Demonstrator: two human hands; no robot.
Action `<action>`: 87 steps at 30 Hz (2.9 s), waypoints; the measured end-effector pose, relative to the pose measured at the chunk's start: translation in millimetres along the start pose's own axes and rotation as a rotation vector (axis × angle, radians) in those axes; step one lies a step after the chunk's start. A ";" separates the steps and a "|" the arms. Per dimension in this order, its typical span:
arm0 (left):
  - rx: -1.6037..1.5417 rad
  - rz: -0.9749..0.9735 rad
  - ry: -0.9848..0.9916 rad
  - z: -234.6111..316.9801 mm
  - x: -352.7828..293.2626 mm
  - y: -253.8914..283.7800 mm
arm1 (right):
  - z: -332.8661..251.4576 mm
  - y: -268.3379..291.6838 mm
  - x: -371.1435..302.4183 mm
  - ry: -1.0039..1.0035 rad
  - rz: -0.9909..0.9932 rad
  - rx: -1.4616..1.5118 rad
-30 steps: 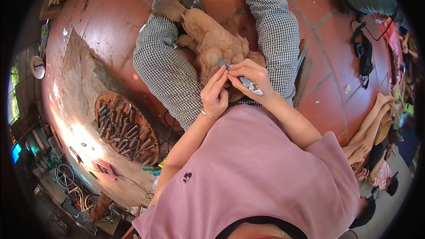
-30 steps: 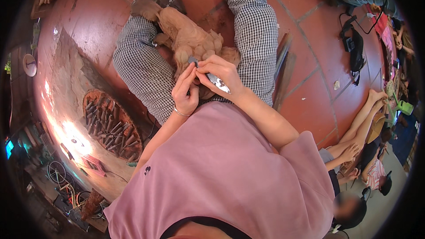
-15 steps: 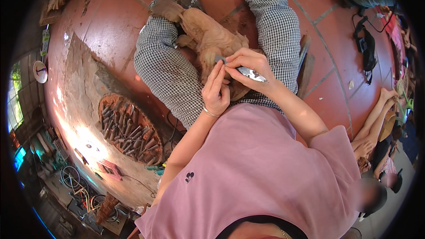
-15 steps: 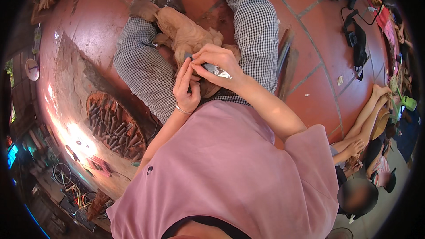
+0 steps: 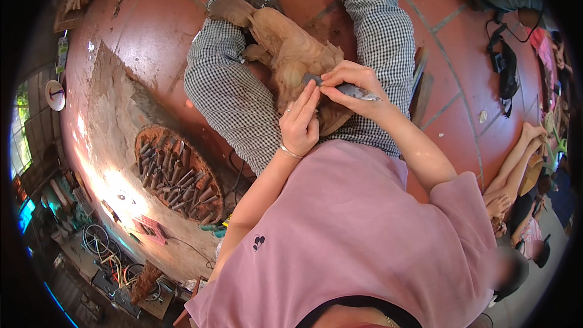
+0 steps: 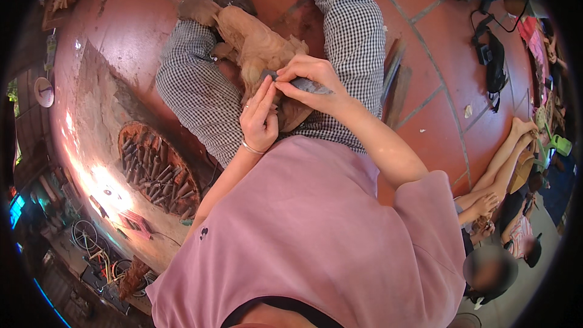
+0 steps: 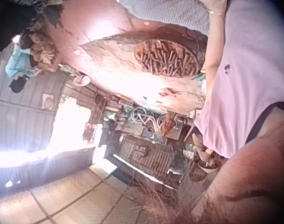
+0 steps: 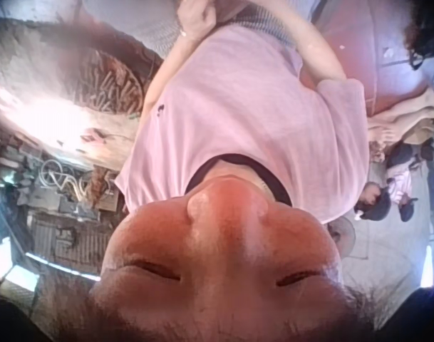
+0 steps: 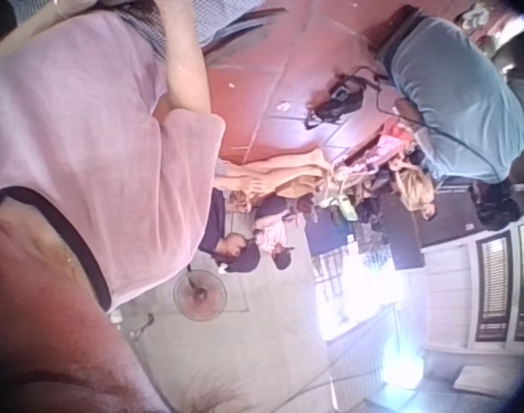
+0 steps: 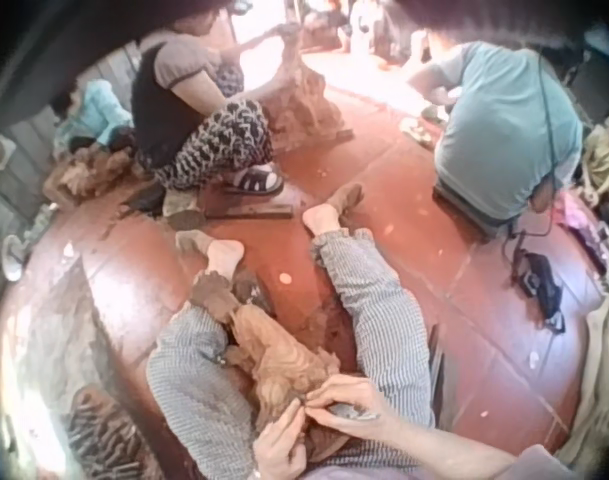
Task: The person sits on the floor and uses a carving knife to shape a large piece of wood resting on their lap. They repeatedly scrape and carve the surface, occasionally adjusting the wood's position and switching tools from a basket nearby.
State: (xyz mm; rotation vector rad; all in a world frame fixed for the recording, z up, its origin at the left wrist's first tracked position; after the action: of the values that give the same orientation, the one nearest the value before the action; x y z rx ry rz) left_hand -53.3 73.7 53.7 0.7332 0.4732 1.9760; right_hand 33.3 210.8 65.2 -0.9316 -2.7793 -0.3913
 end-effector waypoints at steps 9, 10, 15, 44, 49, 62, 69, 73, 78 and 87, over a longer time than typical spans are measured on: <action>0.011 -0.012 0.027 -1.0 0.5 0.3 | 2.0 -0.7 -1.3 -0.033 0.013 0.005; 0.003 -0.017 0.044 -1.2 -0.3 1.7 | 4.8 -1.5 -4.1 -0.067 0.007 0.020; 0.032 0.139 0.038 3.7 0.3 22.0 | -1.0 14.5 -4.9 -0.137 0.179 0.076; -0.213 0.033 0.088 -3.3 1.2 34.9 | -53.7 -36.5 -21.3 0.226 0.181 -0.349; -0.277 0.150 0.137 -9.3 -12.8 31.9 | -43.7 -60.2 -12.8 0.185 0.104 -0.351; 0.089 0.019 0.104 35.1 23.5 41.0 | -44.2 -48.0 -13.1 0.228 0.239 -0.634; 0.085 -0.066 0.096 34.5 34.1 27.5 | -35.0 -37.7 -11.9 0.194 0.292 -0.653; 0.166 -0.129 0.123 34.9 30.5 25.3 | -31.2 -43.1 -16.3 0.163 0.282 -0.624; 0.206 -0.186 0.141 44.9 31.3 32.3 | -30.4 -49.4 -18.7 0.210 0.200 -0.572; 0.247 -0.234 0.156 49.0 33.3 34.5 | -34.7 -53.4 -18.1 0.278 0.201 -0.532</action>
State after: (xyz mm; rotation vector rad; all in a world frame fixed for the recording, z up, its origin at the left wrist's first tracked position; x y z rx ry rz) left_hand -55.5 87.7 120.7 0.6445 0.8693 1.7788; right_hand 18.0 149.0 83.4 -1.1422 -2.3354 -1.1628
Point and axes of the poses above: each hand's wrist, its own x-axis towards the middle knuckle, its own y-axis out of the back of the hand, z = x × y, the point moved 8 cm from there along x, towards the middle knuckle, and after that the axes turned 6 degrees about y, right-handed, at the moved point
